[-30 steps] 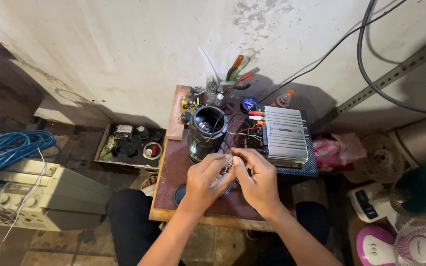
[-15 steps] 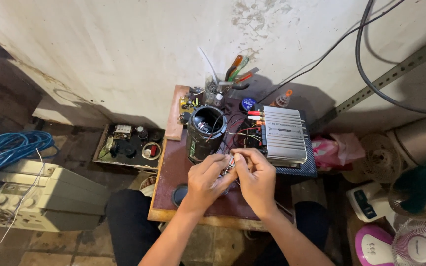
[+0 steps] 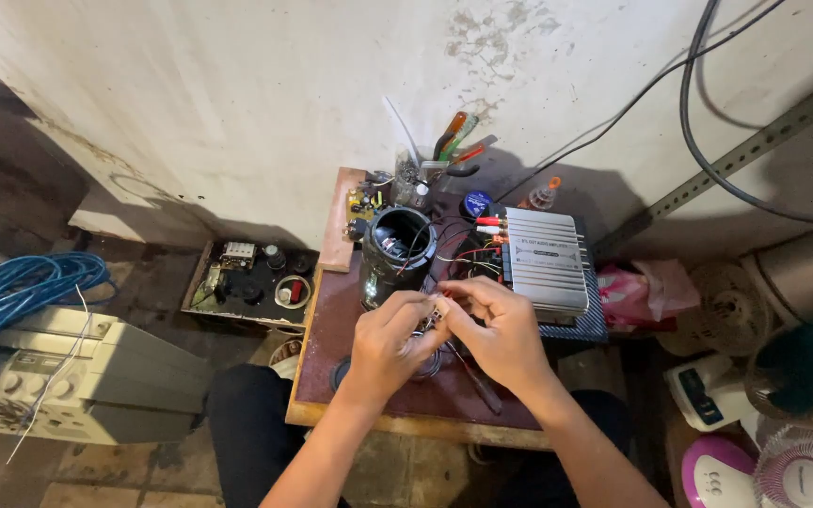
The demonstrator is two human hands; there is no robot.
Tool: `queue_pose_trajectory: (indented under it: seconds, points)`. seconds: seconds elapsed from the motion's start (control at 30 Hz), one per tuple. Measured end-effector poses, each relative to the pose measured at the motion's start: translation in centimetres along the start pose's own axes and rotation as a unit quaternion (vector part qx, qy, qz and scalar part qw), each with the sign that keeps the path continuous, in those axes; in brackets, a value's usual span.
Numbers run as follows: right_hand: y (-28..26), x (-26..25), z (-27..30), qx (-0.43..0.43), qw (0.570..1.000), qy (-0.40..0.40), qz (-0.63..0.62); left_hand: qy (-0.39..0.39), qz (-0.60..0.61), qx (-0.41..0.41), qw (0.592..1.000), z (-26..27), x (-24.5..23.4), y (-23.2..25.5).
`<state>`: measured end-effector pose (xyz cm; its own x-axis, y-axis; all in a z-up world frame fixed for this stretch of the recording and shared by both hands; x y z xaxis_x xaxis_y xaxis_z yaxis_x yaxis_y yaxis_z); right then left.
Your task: The person is soldering wires to a small electronic component, likely a fuse, using a soldering iron. They hold the component and wires with one hand while applying the soldering iron with the other, working at a cluttered table with various electronic parts and tools.
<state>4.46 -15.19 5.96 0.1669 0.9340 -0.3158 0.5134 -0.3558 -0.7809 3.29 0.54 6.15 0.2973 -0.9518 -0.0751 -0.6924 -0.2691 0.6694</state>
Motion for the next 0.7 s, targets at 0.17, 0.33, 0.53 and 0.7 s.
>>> queue_pose_trajectory:
  seconds: [0.17,0.33,0.53,0.7]
  points:
    - [0.6,0.0,0.3,-0.019,0.998,0.007,0.063,0.011,0.003,-0.001,1.0,0.2,0.2,0.3]
    - [0.0,-0.2,0.1,-0.001,0.999,0.033,0.033,0.028,0.004,-0.002,1.0,0.3,0.4,-0.1]
    - [1.3,0.7,0.0,0.149,0.964,0.058,-0.212,0.043,-0.035,-0.02,0.998,0.3,0.7,-0.5]
    - [1.1,-0.6,-0.3,0.069,0.989,0.047,-0.121,0.002,0.022,-0.101,0.995,0.2,0.0,-1.0]
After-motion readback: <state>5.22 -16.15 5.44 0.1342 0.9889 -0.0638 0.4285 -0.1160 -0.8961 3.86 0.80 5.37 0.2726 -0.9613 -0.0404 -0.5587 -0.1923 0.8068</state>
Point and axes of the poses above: each hand's wrist, its own z-axis away from the middle knuckle, its own x-axis out of the palm, y = z × x, the point moved 7 cm from there along -z, towards the middle knuckle, and after that the axes turned 14 degrees about -x, right-handed, at the moved point
